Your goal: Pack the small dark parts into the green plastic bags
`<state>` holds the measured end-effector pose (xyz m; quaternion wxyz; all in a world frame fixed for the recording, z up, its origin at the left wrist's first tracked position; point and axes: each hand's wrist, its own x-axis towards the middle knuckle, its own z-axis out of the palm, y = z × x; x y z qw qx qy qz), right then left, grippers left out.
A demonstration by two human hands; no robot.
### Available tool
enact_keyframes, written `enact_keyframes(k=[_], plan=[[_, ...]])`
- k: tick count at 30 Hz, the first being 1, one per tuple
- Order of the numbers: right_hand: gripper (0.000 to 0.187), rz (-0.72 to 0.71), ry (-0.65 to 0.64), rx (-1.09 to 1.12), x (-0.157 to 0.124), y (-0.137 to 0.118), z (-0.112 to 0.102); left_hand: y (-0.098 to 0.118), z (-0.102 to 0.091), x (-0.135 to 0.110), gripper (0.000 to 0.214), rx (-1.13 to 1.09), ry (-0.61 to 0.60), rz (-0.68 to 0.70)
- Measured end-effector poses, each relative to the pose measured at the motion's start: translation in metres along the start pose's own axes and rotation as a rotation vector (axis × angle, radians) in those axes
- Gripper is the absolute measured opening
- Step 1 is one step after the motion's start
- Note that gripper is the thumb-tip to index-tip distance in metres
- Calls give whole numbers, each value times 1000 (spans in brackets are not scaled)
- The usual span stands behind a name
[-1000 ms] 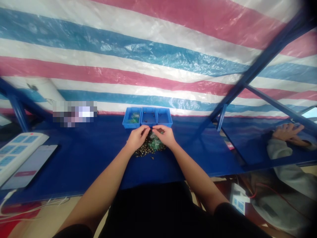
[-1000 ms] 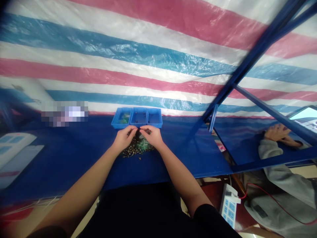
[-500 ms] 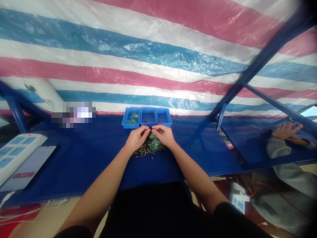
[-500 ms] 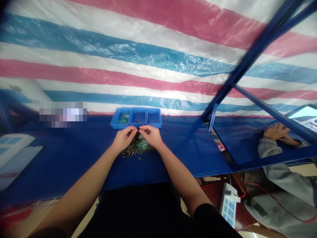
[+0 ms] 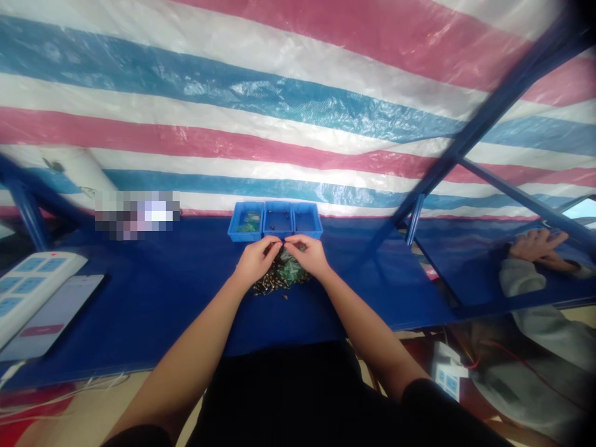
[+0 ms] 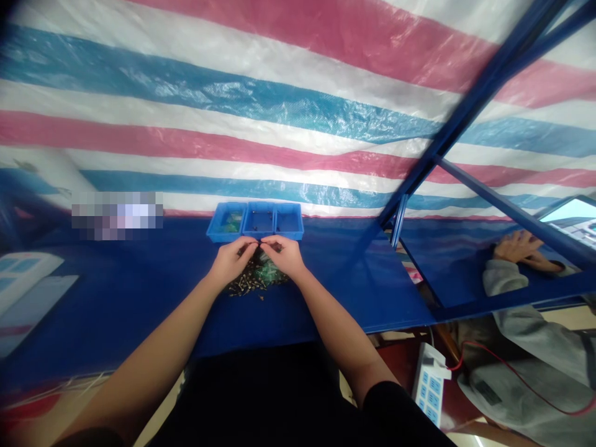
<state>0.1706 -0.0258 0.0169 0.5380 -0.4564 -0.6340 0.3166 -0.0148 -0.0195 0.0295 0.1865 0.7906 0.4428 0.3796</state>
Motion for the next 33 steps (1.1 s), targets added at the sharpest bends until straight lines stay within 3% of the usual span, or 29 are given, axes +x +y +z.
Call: enact_keyframes(k=[13,33], plan=[[24,-16,-7,-9,0,-3,-1,0,0,1,27,-25,64,21],[24,-5,-6,4,-1,1,0,-2,1,0,28,-24,-1,3]])
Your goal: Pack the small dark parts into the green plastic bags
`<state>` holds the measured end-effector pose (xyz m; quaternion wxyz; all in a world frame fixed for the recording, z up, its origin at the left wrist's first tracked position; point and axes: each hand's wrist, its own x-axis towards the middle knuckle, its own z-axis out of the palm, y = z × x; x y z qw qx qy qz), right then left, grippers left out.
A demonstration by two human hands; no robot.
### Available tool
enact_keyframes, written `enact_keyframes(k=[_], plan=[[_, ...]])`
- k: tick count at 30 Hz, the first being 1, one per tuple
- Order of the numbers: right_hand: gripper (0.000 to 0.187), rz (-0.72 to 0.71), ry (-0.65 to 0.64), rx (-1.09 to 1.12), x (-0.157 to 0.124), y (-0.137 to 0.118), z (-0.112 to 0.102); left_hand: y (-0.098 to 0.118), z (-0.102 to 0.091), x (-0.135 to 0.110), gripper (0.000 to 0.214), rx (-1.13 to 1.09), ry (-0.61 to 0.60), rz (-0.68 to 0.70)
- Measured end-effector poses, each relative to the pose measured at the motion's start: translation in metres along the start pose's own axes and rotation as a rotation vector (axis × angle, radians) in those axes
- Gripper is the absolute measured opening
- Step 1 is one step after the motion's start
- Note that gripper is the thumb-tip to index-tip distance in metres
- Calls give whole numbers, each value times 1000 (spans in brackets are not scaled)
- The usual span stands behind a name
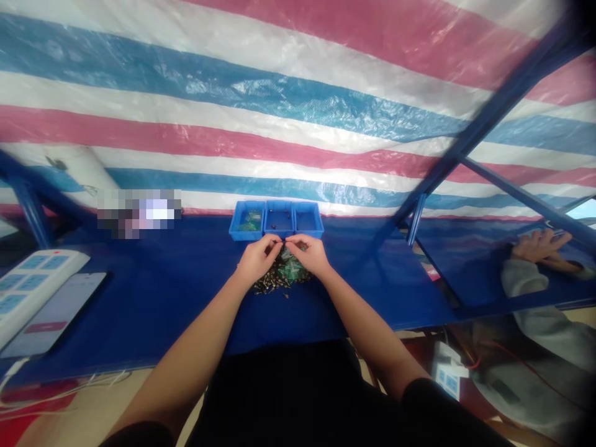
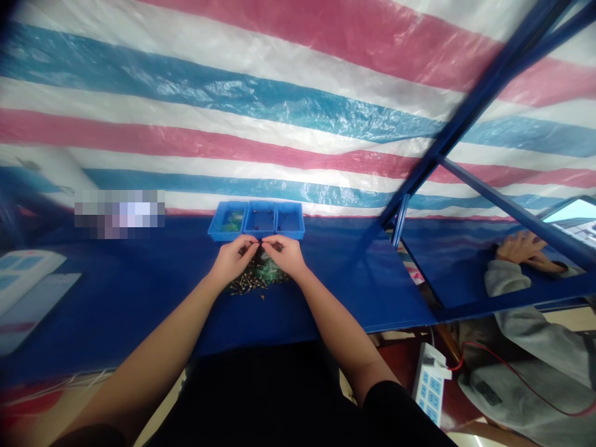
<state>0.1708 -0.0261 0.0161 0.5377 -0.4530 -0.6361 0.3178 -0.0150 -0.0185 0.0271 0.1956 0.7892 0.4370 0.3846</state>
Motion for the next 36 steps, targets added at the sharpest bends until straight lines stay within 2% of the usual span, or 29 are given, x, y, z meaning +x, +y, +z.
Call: enact_keyframes(k=[7,15,24,36], plan=[[24,-28,-9,-15,-1,1,1,-1,0,0,28,19,-35,-23],[23,-19,-13,-14,0,0,0,-1,0,1,28,22,-7,12],[24,-27,15,-37,0,-3,-1,-2,1,0,31,-4,-14,-16],[25,-19,-13,-38,0,-1,0,0,-1,1,30,46,-7,-15]])
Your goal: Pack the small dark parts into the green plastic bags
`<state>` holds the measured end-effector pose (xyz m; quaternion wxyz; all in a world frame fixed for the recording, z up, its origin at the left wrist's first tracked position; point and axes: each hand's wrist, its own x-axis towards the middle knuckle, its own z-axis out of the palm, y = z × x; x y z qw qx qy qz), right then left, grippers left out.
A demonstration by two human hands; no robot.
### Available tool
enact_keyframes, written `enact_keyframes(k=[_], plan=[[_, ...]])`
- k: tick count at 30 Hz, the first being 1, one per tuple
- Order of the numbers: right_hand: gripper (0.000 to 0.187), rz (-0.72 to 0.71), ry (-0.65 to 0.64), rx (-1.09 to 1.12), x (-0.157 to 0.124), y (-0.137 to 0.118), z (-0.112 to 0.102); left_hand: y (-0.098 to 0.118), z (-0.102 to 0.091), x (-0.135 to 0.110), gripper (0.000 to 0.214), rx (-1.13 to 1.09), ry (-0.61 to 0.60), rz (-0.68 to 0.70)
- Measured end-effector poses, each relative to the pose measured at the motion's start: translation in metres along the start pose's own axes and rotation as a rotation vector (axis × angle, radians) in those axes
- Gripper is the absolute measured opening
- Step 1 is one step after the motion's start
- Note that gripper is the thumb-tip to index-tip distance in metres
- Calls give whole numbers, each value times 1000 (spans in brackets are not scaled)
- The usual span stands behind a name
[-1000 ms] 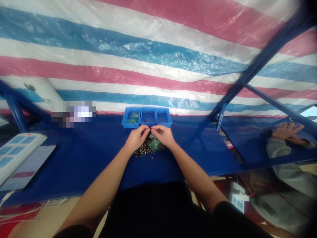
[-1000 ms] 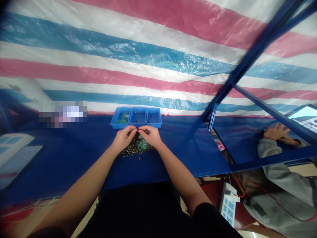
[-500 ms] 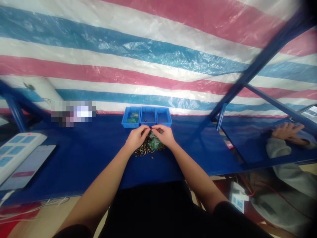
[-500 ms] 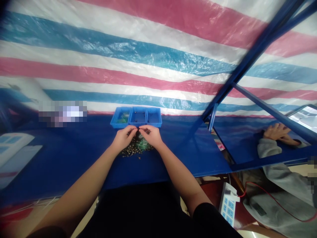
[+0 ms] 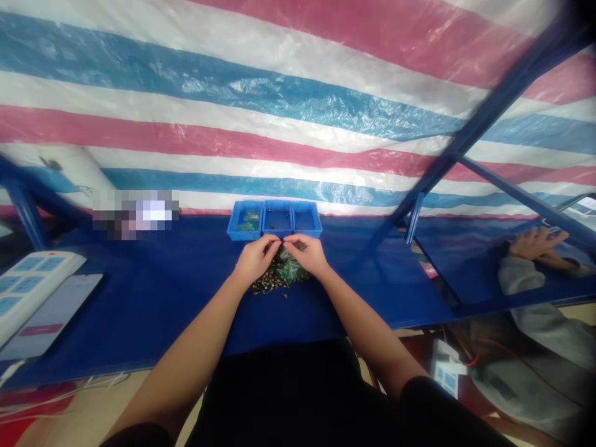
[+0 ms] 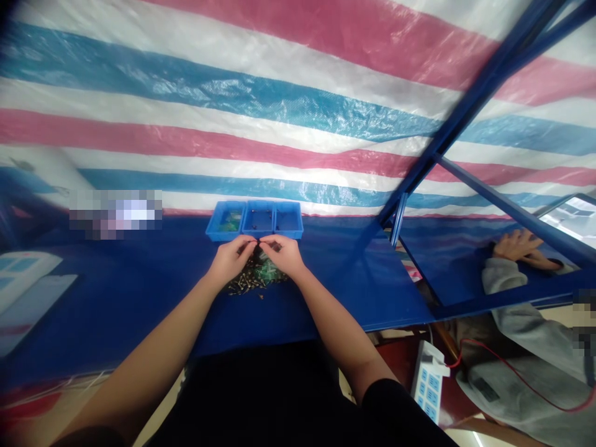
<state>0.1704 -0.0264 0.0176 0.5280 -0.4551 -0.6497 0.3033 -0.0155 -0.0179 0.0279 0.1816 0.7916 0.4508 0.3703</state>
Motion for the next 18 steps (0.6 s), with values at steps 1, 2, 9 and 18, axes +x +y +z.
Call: enact_keyframes(k=[1,2,9,18], plan=[[25,2,4,-2,0,0,0,0,0,0,31,-8,7,1],[25,4,8,-5,0,0,-1,1,0,0,31,-16,10,4],[27,3,0,-4,0,-2,-1,0,1,1,30,2,19,26],[26,9,13,7,1,0,-1,-1,1,0,32,-29,17,-7]])
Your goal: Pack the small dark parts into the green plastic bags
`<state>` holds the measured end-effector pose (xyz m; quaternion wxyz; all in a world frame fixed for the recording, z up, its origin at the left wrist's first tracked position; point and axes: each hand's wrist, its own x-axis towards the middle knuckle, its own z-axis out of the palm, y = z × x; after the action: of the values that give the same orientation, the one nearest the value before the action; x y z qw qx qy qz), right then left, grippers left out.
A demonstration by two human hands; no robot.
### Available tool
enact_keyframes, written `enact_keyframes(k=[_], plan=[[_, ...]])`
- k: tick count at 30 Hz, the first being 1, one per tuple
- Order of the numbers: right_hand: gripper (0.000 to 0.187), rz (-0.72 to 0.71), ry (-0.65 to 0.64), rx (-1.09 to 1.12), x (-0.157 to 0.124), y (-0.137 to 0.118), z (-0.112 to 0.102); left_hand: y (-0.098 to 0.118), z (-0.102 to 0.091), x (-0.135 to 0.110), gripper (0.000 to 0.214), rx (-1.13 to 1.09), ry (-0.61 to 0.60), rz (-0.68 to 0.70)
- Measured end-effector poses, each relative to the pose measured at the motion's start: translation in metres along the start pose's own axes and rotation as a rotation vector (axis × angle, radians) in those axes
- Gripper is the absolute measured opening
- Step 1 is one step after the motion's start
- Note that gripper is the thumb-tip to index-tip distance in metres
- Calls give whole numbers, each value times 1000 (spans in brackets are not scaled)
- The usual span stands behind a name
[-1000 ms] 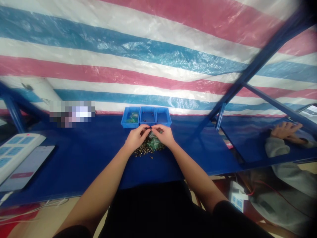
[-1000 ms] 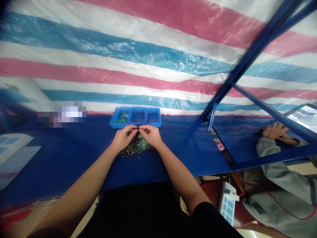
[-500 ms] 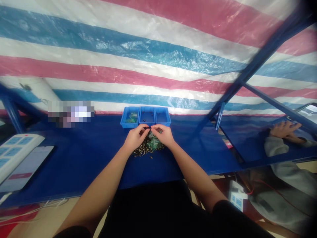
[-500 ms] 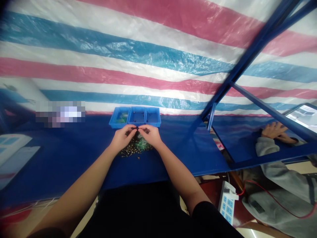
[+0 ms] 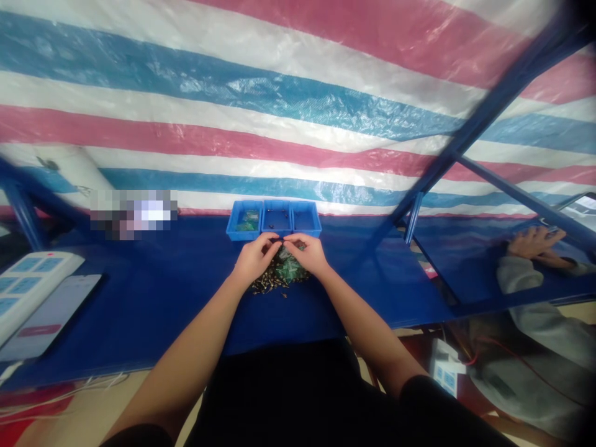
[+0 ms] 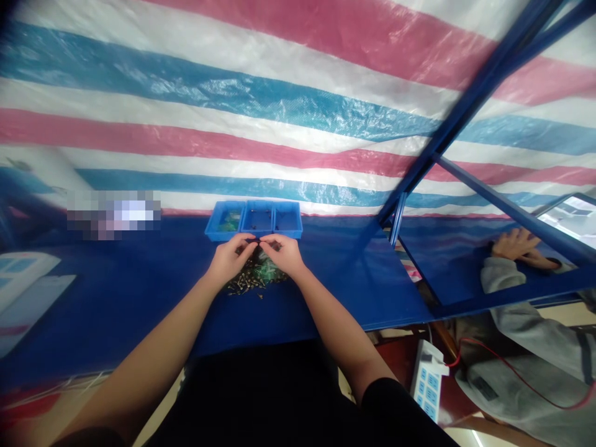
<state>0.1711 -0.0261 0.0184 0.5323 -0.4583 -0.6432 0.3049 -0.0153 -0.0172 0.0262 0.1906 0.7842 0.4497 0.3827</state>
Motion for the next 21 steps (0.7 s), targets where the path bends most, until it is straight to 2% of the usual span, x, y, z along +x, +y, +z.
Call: enact_keyframes(k=[21], plan=[[27,0,-11,22,-1,2,2,0,0,0,30,40,12,23]])
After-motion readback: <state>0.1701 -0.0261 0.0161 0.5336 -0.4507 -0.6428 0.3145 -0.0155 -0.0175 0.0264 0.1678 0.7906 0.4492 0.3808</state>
